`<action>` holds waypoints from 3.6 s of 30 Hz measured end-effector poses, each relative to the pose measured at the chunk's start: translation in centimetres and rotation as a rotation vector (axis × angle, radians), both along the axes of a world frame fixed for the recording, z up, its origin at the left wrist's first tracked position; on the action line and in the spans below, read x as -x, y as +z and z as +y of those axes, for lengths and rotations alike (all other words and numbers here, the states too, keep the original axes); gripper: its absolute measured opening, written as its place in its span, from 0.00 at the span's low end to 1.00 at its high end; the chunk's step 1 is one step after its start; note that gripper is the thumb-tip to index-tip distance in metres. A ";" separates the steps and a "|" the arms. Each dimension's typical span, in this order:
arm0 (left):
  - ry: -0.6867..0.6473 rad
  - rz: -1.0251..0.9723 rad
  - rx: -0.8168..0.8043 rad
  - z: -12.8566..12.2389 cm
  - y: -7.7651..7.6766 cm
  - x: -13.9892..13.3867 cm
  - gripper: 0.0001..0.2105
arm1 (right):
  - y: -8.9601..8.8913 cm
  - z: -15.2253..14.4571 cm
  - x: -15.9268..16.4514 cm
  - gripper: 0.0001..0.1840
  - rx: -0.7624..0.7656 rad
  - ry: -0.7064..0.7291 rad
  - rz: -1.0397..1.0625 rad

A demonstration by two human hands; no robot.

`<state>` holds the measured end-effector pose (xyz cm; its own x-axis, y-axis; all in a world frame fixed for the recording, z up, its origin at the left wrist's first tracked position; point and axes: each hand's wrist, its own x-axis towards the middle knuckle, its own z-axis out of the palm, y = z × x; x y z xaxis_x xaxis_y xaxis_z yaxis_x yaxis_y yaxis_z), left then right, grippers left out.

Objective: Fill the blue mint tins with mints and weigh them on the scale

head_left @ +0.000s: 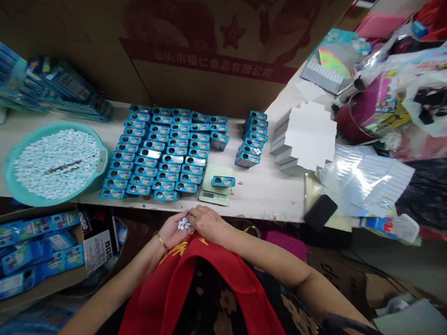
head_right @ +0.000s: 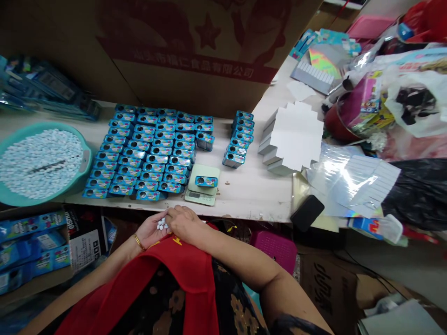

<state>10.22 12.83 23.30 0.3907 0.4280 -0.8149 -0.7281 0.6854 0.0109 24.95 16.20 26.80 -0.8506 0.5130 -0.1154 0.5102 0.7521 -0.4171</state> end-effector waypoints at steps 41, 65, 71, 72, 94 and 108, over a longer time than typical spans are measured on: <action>0.160 0.027 -0.096 7.6 -0.1 -6.1 0.11 | 3.0 4.9 -7.7 0.20 -0.449 -0.234 0.055; 0.086 0.097 -0.089 8.7 -0.3 -5.8 0.06 | 1.3 5.0 -9.7 0.21 -0.263 -0.506 0.267; 0.094 0.134 -0.090 6.9 0.4 -3.2 0.07 | -6.8 7.5 -9.6 0.16 0.291 -0.825 0.681; 0.095 0.139 -0.082 6.4 0.5 -2.7 0.07 | -8.0 7.6 -9.3 0.16 0.361 -0.852 0.721; 0.233 0.188 -0.016 1.7 0.9 2.0 0.10 | -4.8 5.6 -15.8 0.11 -0.024 -1.098 0.648; 0.056 0.107 -0.071 1.6 0.9 -0.2 0.12 | -1.7 2.7 -9.5 0.11 -0.103 -0.803 0.519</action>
